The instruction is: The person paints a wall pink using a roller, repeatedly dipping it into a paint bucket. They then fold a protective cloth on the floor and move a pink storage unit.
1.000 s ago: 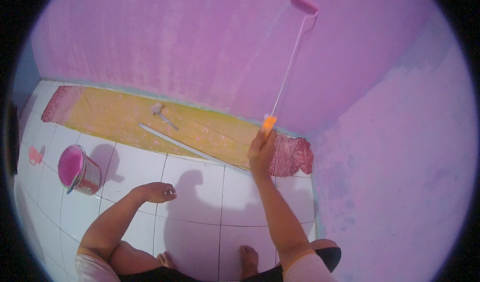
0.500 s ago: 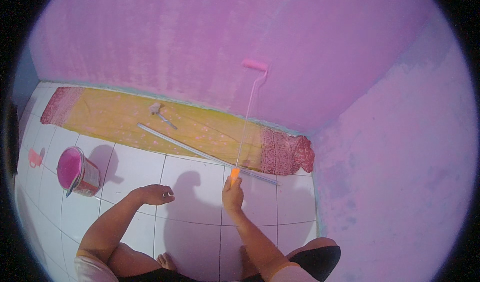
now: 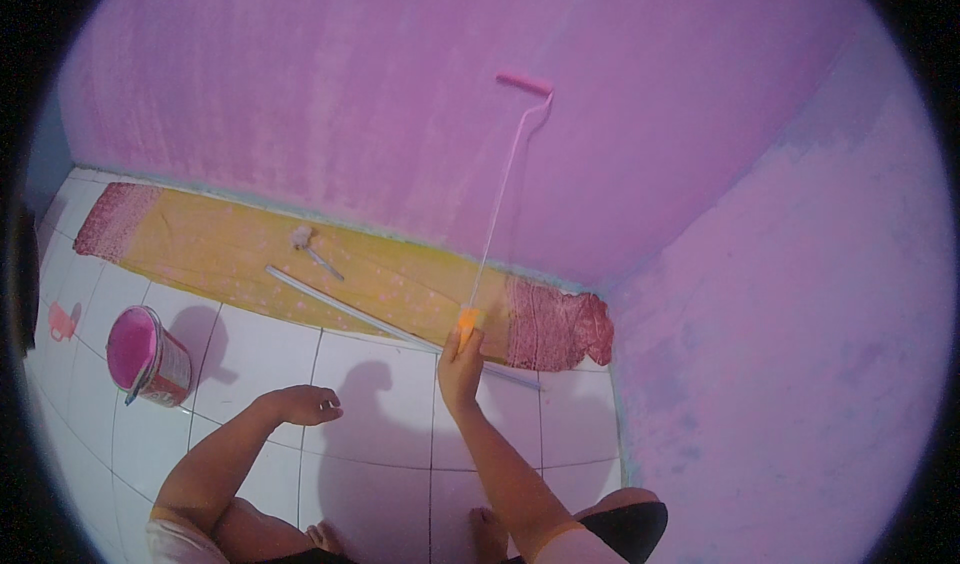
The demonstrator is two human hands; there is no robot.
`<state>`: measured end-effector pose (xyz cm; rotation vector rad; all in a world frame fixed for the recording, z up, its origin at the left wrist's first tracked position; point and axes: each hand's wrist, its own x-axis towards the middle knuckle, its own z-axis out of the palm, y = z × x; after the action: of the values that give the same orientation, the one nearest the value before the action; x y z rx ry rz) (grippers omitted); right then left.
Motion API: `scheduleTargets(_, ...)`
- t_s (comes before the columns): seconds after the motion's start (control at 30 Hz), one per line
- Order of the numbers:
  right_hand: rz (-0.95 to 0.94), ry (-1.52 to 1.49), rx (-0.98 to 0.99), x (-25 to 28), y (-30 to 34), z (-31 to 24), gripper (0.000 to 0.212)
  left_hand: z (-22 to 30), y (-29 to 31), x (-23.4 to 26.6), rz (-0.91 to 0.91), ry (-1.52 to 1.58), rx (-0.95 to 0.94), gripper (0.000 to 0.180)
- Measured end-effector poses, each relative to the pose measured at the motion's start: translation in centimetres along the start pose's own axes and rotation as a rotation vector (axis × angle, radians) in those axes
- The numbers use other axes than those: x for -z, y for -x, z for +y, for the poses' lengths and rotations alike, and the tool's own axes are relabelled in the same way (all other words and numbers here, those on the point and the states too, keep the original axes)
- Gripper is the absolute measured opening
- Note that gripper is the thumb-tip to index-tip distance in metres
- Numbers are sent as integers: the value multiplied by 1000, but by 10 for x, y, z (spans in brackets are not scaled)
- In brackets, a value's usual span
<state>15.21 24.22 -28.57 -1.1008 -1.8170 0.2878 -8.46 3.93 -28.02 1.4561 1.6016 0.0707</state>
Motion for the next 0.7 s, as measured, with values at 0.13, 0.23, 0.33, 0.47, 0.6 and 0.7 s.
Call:
scheduleTargets(0.13,32,-95,57,3,-79,-39,32,-5,1,-1,7,-34,17,61)
scheduleTargets(0.23,-144,-491,-214,17,-132,-71,33,-7,0,-2,-1,-9,15,61)
scheduleTargets(0.33,-137,-499,-150,20,-155,-82,30,-9,0,-3,-2,-8,10,60)
scheduleTargets(0.47,-201,-244,-268,-2,-110,-56,33,-9,2,-3,11,15,-2,58)
scheduleTargets(0.6,-263,-131,-349,-23,4,-15,36,-11,5,-5,4,25,12,57)
scheduleTargets(0.7,-453,-14,-623,-34,80,8,40,-12,5,-6,0,17,7,56)
